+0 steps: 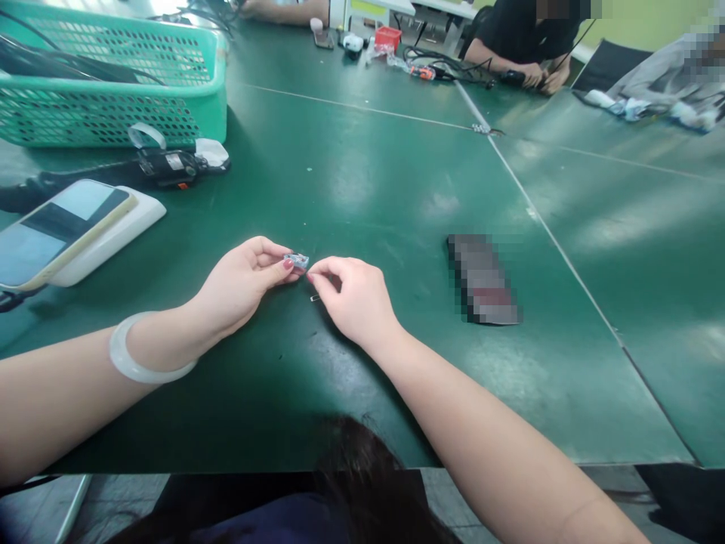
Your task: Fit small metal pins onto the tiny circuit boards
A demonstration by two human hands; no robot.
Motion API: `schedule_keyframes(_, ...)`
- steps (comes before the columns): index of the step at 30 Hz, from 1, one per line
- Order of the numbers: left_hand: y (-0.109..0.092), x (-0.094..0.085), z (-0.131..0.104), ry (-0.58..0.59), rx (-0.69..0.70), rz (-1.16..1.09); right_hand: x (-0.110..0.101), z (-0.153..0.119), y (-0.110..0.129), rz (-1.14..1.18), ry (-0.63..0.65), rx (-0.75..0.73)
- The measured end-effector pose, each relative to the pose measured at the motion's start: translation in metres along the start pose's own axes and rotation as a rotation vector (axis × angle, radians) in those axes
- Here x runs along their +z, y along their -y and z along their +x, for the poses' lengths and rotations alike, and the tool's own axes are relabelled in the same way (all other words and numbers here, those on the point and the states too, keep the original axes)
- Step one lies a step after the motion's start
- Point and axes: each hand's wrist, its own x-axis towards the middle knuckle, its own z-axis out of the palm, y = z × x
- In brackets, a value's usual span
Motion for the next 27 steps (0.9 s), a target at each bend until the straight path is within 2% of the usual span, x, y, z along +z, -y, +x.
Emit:
schedule_keyframes(3, -0.001, 0.0, -0.002, 0.037, 0.021, 0.037, -0.002, 0.0, 0.0, 0.28, -0.081, 0.11)
schedule_keyframes(6, -0.003, 0.001, -0.003, 0.036, 0.025, 0.082, -0.001, 0.001, 0.0, 0.405, -0.112, 0.147)
schedule_keyframes(12, -0.003, 0.0, -0.004, 0.088, 0.027, 0.101, 0.0, 0.004, 0.0, 0.308, -0.153, 0.04)
schedule_keyframes(18, -0.001, -0.002, -0.002, 0.099, 0.015, -0.006, 0.001, 0.001, 0.0, 0.197, -0.151, -0.092)
schedule_keyframes(23, 0.0, -0.001, -0.002, 0.103, 0.035, -0.016, 0.0, 0.001, -0.002, 0.197, -0.161, -0.081)
schedule_keyframes(27, 0.001, -0.001, -0.001, 0.076, 0.047, -0.009, -0.009, 0.001, -0.007, 0.151, -0.14, -0.001)
